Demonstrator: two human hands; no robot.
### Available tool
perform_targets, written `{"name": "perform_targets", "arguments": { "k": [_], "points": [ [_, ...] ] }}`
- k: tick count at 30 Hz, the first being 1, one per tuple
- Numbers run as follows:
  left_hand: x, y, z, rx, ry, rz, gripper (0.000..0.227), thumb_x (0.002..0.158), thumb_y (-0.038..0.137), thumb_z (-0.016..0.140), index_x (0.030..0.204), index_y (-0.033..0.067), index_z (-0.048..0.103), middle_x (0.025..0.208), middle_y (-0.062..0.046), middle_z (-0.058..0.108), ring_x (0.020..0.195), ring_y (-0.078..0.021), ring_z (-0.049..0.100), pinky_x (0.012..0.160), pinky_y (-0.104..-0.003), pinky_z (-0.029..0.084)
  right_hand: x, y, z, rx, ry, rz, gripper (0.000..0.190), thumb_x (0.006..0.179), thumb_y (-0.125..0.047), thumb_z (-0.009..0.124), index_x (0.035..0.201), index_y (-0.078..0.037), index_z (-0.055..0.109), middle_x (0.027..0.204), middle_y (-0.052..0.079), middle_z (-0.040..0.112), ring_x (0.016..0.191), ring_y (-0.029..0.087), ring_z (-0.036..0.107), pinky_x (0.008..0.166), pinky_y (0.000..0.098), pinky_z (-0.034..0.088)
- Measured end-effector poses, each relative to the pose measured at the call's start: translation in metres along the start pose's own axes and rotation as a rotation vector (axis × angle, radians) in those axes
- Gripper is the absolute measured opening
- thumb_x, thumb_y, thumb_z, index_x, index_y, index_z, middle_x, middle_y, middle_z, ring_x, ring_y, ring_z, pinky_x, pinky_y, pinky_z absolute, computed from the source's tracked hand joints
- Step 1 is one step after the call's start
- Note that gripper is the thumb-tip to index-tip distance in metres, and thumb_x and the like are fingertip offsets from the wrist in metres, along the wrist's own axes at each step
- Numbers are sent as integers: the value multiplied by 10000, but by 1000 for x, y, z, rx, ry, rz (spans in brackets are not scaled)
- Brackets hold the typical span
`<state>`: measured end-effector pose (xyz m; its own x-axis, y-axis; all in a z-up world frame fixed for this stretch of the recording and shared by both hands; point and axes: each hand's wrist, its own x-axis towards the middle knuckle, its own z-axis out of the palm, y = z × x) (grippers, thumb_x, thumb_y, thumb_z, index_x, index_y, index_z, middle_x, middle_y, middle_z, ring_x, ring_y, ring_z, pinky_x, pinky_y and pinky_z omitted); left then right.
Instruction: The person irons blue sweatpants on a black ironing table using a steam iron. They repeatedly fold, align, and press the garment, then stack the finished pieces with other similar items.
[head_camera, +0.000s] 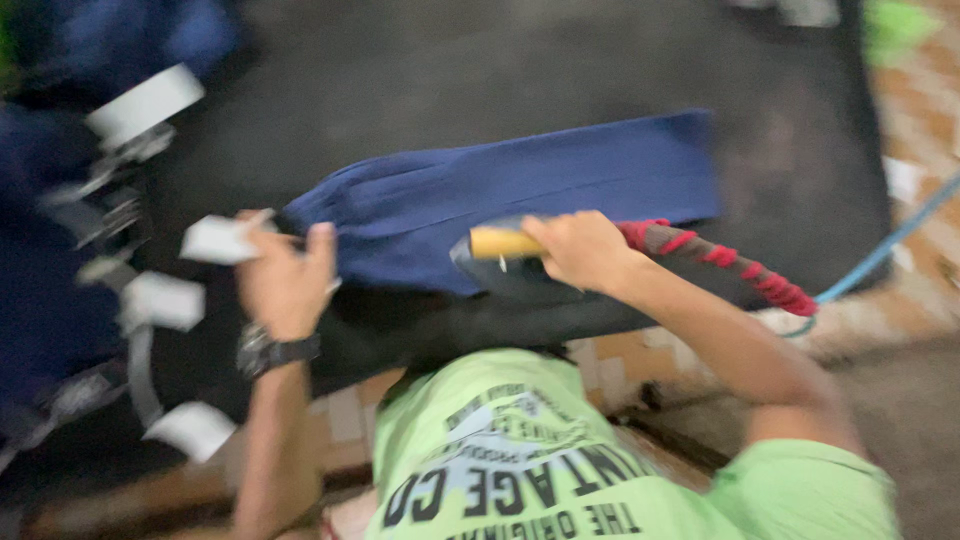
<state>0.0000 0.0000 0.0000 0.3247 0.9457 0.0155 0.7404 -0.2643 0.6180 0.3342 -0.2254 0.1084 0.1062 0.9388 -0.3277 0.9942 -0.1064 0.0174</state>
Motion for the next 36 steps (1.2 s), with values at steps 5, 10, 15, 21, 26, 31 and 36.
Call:
{"name": "perform_targets", "arguments": {
  "k": [5, 10, 15, 21, 26, 31, 36],
  "points": [
    [21, 103, 7, 262, 71, 406, 615, 977, 351, 757, 1476, 85, 516, 1416, -147, 632, 1277, -375, 583, 1046, -533, 434, -10, 167, 12, 195, 183, 678, 370, 949, -345, 659, 1210, -88, 608, 963, 236, 731, 941, 456, 704, 843, 576, 531],
    [62, 114, 14, 617, -264, 375, 692, 808, 378, 759, 1415, 113, 561, 1369, -122, 645, 1249, -348, 602, 1012, -578, 427, -64, 300, 26, 218, 279, 986, 459, 923, -382, 693, 1280, -111, 593, 1075, 276, 705, 1028, 490, 662, 867, 581, 512],
    [98, 110, 18, 511, -540, 180, 777, 823, 476, 763, 1481, 131, 533, 1390, -167, 626, 1242, -393, 622, 994, -552, 490, -107, 340, 66, 217, 279, 1009, 473, 960, -421, 696, 1321, -136, 584, 1083, 276, 706, 1057, 487, 661, 891, 579, 508],
    [91, 135, -12, 824, -716, 112, 633, 798, 629, 808, 1242, 180, 759, 1235, -78, 757, 1216, -306, 683, 1067, -503, 488, -94, 344, 57, -87, 605, 885, 604, 908, -253, 733, 1445, -56, 541, 1401, 211, 604, 1219, 413, 579, 970, 548, 442],
    [70, 154, -59, 495, -803, 512, 523, 700, 385, 895, 1151, 185, 721, 1105, -31, 745, 1050, -258, 710, 893, -442, 551, -4, 251, 54, -271, 659, 194, 804, 600, -94, 748, 1383, -103, 560, 1407, 128, 630, 1297, 317, 599, 1047, 430, 426],
    [48, 157, -160, 608, -169, 698, 177, 878, 132, 762, 1053, 131, 740, 1150, -37, 734, 975, -222, 719, 857, -335, 569, 12, 227, -1, -232, 133, 382, 231, 812, -219, 753, 1039, -204, 790, 1136, 60, 718, 1160, 291, 627, 970, 462, 448],
    [8, 117, -184, 1065, 146, 752, 207, 776, 254, 688, 979, 235, 726, 1082, 37, 644, 1076, -172, 638, 981, -338, 513, -51, 251, -26, -250, 865, 261, 313, 789, -65, 744, 1025, -252, 828, 1140, 44, 639, 1126, 301, 596, 939, 473, 449]
  ]
}}
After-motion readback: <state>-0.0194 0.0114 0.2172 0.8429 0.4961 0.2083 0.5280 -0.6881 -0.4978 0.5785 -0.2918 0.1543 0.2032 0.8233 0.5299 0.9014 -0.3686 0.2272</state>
